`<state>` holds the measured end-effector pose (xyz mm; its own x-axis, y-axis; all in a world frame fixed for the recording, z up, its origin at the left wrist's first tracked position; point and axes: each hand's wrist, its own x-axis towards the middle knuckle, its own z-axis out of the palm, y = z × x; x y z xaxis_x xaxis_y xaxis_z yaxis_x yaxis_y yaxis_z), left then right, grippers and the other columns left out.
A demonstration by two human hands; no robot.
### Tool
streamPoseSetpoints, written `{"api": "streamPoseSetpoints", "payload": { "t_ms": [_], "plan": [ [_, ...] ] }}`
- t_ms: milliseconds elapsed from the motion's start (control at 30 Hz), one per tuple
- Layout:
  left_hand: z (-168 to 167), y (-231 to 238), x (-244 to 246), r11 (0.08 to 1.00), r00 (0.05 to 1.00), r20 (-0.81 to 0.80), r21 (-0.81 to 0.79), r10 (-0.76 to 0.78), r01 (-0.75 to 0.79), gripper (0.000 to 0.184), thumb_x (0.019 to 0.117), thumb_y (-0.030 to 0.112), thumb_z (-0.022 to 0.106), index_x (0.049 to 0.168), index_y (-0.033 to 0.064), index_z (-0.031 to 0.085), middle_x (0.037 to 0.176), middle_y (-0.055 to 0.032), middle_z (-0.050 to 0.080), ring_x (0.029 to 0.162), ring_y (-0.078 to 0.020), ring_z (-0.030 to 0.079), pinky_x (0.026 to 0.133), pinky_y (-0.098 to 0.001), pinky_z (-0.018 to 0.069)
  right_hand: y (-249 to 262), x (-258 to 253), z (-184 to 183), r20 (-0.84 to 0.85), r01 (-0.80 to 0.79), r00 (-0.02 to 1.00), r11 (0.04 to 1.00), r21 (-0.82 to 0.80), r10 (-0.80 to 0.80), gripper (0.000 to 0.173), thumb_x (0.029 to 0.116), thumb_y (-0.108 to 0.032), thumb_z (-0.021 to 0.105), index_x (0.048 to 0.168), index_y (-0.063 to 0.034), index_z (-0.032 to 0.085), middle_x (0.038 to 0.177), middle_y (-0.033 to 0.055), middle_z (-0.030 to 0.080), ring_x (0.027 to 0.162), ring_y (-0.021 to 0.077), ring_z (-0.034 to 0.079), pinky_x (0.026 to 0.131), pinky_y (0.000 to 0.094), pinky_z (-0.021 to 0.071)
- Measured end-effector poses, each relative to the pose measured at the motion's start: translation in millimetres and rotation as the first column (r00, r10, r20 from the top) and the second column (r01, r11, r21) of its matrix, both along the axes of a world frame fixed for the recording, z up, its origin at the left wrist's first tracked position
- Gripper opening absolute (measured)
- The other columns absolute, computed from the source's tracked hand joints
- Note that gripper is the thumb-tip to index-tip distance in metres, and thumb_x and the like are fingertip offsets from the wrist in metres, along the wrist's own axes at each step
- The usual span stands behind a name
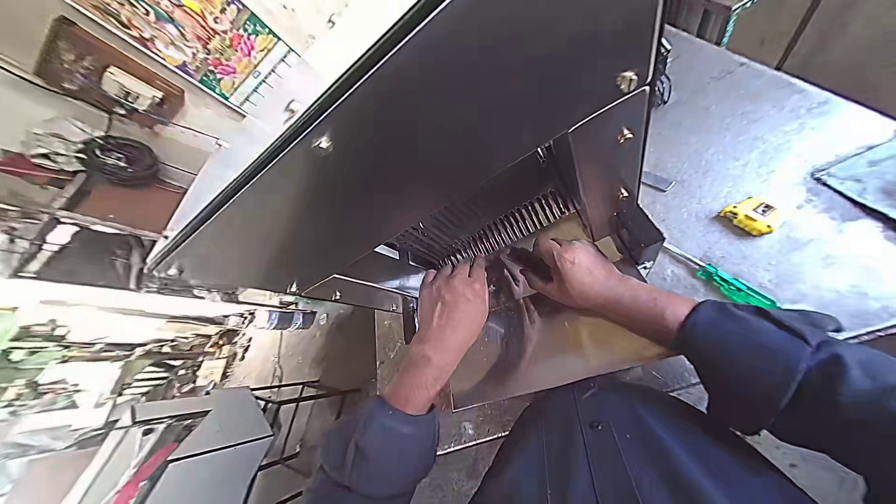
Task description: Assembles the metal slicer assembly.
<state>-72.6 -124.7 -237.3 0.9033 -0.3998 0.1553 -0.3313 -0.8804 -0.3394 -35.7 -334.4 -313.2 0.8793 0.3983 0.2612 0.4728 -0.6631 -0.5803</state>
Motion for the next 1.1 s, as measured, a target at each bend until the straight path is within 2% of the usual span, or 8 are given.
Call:
{"api": "streamPoseSetpoints", "payload": {
  "t_ms": [33, 133, 233, 367, 467, 600, 767, 1100],
  "plan": [
    [2, 8, -4, 0.996, 0.995, -0.067, -0.05, -0.073, 0.069, 0.033, 0.1045, 0.024, 0.05, 0.122, 0.0102, 0.075, 0.108, -0.0113, 0.077, 0.095, -0.0316, 0.075, 0.085, -0.051, 0.057, 0, 0, -1, 0.001, 0.01, 1.0, 1.0, 0.01, -0.01, 0.041, 0.0964, -0.049, 0.062, 0.094, -0.0076, 0.063, 0.077, 0.0098, 0.064, 0.073, 0.0287, 0.068, 0.065, 0.0491, 0.054],
    [-1, 23, -22, 0.928, 0.941, -0.147, -0.267, -0.304, 0.258, 0.037, 0.1068, 0.032, 0.049, 0.131, 0.0145, 0.071, 0.125, -0.0064, 0.074, 0.112, -0.0261, 0.071, 0.094, -0.0487, 0.0568, 0, -1, -3, -0.022, 0.065, 0.998, 0.997, 0.043, -0.064, 0.042, 0.0963, -0.05, 0.063, 0.095, -0.0078, 0.066, 0.076, 0.0084, 0.066, 0.072, 0.0266, 0.068, 0.066, 0.0495, 0.0555],
    [-19, 36, -40, 0.821, 0.891, -0.102, -0.445, -0.443, 0.357, 0.037, 0.1061, 0.034, 0.051, 0.131, 0.0148, 0.071, 0.125, -0.0049, 0.073, 0.115, -0.0222, 0.07, 0.099, -0.0445, 0.0563, -2, -9, 6, -0.073, 0.125, 0.99, 0.992, 0.018, -0.124, 0.036, 0.0948, -0.046, 0.067, 0.093, -0.0102, 0.066, 0.079, 0.0068, 0.065, 0.074, 0.0236, 0.066, 0.067, 0.0474, 0.0541],
    [-54, 65, -57, 0.593, 0.874, -0.018, -0.741, -0.486, 0.315, 0.032, 0.1045, 0.032, 0.057, 0.123, 0.0128, 0.075, 0.119, -0.0038, 0.075, 0.112, -0.0161, 0.071, 0.099, -0.0342, 0.0565, -2, -28, 16, -0.111, 0.184, 0.973, 0.971, -0.15, -0.202, 0.03, 0.0959, -0.04, 0.067, 0.102, -0.0113, 0.072, 0.104, 0.0096, 0.068, 0.097, 0.026, 0.067, 0.084, 0.0494, 0.0557],
    [-77, 78, -70, 0.452, 0.873, -0.025, -0.863, -0.486, 0.227, 0.029, 0.1038, 0.029, 0.059, 0.119, 0.0123, 0.076, 0.116, -0.0036, 0.076, 0.109, -0.0121, 0.072, 0.095, -0.0288, 0.0583, 11, -40, 20, -0.09, 0.246, 0.957, 0.933, -0.262, -0.278, 0.029, 0.0977, -0.036, 0.065, 0.106, -0.0089, 0.071, 0.103, 0.0117, 0.069, 0.094, 0.029, 0.069, 0.081, 0.052, 0.0567],
    [-101, 83, -73, 0.314, 0.827, -0.021, -0.93, -0.562, 0.189, 0.025, 0.1029, 0.026, 0.061, 0.114, 0.0113, 0.078, 0.113, -0.0044, 0.075, 0.109, -0.0118, 0.07, 0.097, -0.0275, 0.0569, 39, -48, 22, -0.076, 0.325, 0.926, 0.886, -0.332, -0.369, 0.035, 0.0979, -0.033, 0.063, 0.124, -0.0104, 0.07, 0.113, 0.0144, 0.07, 0.103, 0.0321, 0.07, 0.089, 0.0549, 0.0562],
    [-107, 87, -68, 0.207, 0.799, 0.013, -0.963, -0.601, 0.17, 0.023, 0.1027, 0.025, 0.061, 0.11, 0.0117, 0.079, 0.108, -0.003, 0.076, 0.104, -0.0103, 0.071, 0.093, -0.0273, 0.0576, 77, -51, 30, -0.027, 0.517, 0.853, 0.85, -0.102, -0.522, 0.02, 0.095, -0.026, 0.071, 0.109, -0.0115, 0.076, 0.108, 0.0072, 0.072, 0.095, 0.0183, 0.07, 0.082, 0.0417, 0.0606],
    [-108, 93, -63, 0.136, 0.735, 0.06, -0.97, -0.676, 0.204, 0.024, 0.1025, 0.026, 0.06, 0.106, 0.0107, 0.078, 0.093, -0.0028, 0.074, 0.087, -0.0117, 0.07, 0.081, -0.0272, 0.0585, 114, -15, 59, 0.242, 0.637, 0.726, 0.762, 0.117, -0.644, 0.024, 0.1028, -0.027, 0.058, 0.113, -0.0055, 0.059, 0.083, 0.004, 0.07, 0.069, 0.0141, 0.07, 0.063, 0.0377, 0.06]
  ]
}}
